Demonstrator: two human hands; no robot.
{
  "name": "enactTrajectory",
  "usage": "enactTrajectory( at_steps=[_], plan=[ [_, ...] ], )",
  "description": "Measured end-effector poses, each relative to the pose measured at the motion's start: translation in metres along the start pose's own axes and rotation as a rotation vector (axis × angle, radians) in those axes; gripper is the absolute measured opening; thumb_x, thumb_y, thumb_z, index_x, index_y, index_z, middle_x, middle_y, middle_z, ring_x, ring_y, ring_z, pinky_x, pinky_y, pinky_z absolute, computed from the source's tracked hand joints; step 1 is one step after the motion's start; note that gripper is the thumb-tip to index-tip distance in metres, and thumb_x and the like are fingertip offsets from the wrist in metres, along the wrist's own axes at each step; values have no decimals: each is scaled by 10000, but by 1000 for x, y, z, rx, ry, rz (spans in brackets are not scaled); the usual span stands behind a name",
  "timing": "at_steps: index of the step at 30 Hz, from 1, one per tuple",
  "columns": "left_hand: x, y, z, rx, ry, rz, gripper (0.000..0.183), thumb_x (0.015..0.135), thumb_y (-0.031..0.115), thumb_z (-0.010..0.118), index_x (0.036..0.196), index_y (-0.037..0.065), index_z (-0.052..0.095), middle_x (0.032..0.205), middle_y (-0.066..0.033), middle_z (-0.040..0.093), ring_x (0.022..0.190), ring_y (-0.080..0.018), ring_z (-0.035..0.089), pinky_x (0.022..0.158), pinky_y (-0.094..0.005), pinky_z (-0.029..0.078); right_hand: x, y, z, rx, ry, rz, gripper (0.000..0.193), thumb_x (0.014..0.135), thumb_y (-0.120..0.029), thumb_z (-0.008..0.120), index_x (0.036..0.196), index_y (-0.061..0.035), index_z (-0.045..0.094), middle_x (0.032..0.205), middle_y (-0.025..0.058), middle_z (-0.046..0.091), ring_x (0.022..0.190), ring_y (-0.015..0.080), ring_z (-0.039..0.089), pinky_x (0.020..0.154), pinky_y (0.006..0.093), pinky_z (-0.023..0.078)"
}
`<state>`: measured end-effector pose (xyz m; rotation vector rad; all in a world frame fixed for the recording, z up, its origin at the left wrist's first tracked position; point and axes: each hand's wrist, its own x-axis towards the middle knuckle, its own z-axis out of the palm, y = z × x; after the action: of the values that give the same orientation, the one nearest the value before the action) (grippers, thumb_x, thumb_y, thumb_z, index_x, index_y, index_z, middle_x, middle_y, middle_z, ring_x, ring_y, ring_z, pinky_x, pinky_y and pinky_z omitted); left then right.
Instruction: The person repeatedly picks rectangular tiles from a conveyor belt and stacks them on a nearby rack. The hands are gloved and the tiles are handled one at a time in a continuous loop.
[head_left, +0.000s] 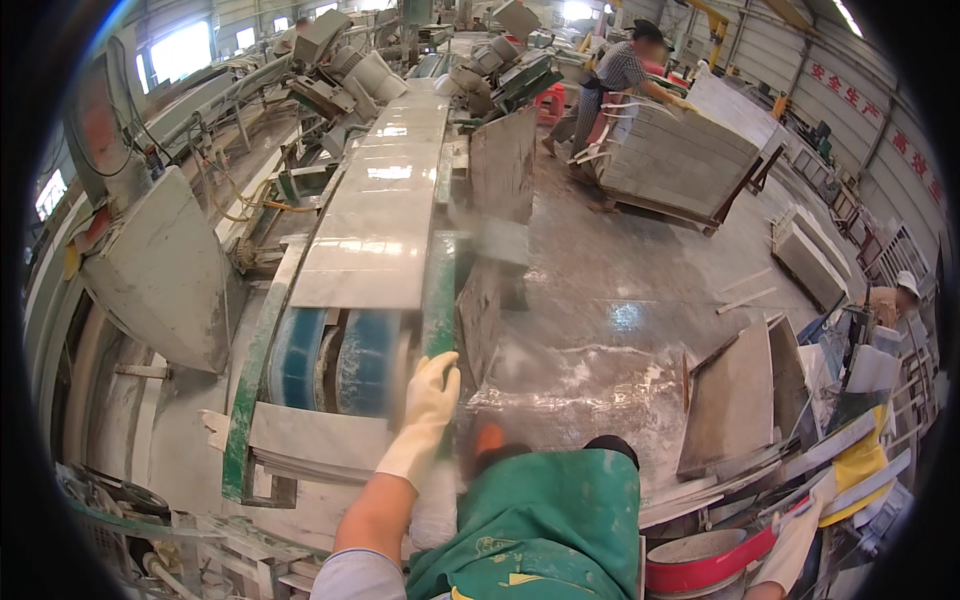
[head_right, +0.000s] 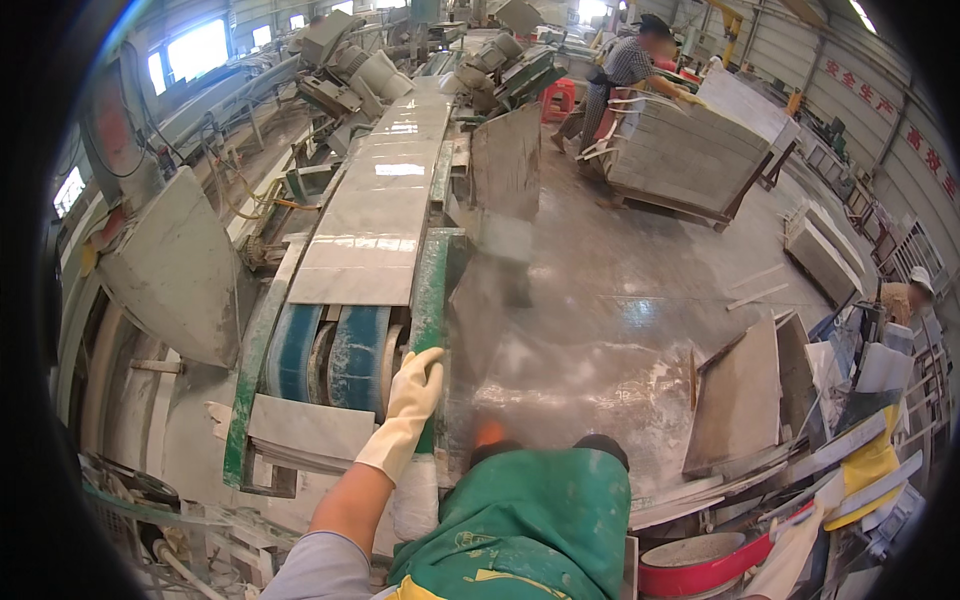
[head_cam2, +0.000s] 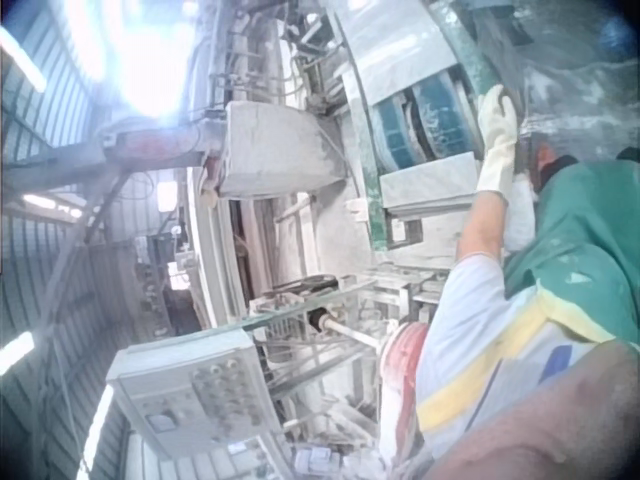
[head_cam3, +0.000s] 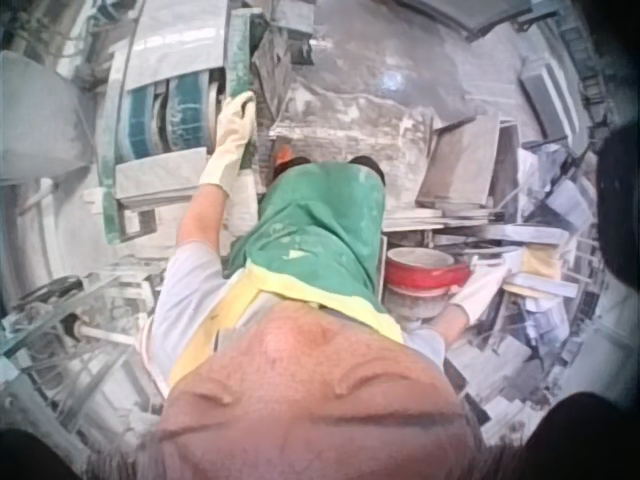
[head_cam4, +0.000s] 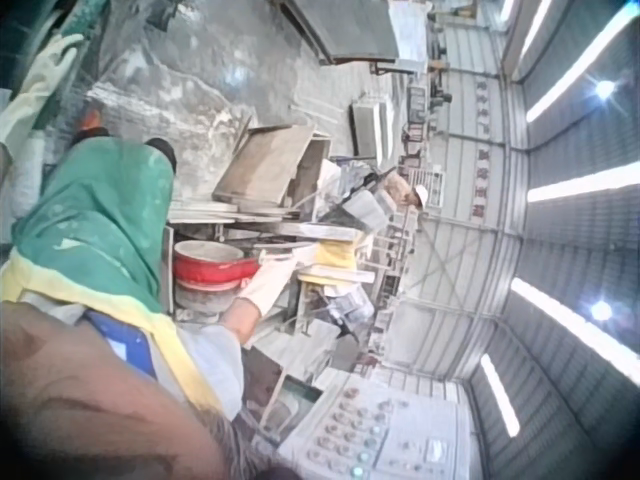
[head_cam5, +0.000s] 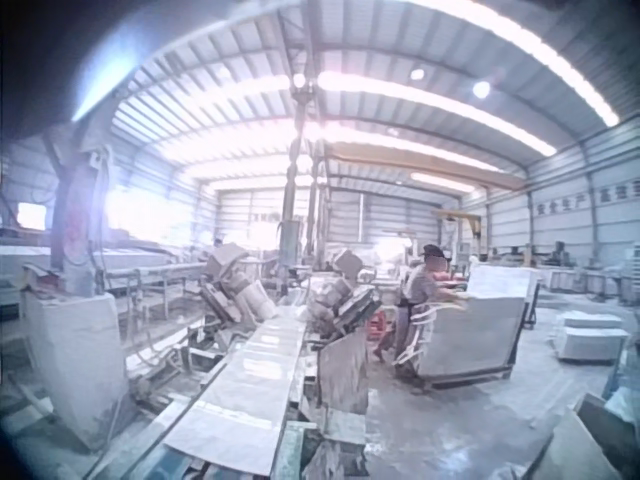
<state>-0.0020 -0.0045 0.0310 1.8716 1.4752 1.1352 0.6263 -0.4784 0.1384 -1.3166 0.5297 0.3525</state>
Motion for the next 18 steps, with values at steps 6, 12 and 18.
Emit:
enactTrajectory(
  at_steps=[6,12,18],
  plan=[
    [19,60,39,-439,-199,-259,476,964,225,589,1357,-42,593,1326,-199,659,1259,-248,610,1082,-356,458,-90,81,132,-168,-328,-271,796,818,-339,685,1554,-369,381,1527,-6,492,1382,296,436,1082,659,242],
    [18,143,55,-1116,-681,-642,632,1028,358,584,1509,-3,391,1503,-207,492,1312,-361,553,1109,-474,455,-221,140,264,-461,-1082,-65,727,799,-72,661,1496,-189,490,1302,86,624,807,148,626,574,261,506],
    [43,111,33,-1353,-391,-431,453,1002,212,631,1369,-1,473,1337,-205,556,1243,-337,558,946,-452,553,-353,211,336,-850,-1780,-260,836,727,-127,760,1516,-167,486,1480,166,531,1202,272,594,1051,416,490]
  ],
)
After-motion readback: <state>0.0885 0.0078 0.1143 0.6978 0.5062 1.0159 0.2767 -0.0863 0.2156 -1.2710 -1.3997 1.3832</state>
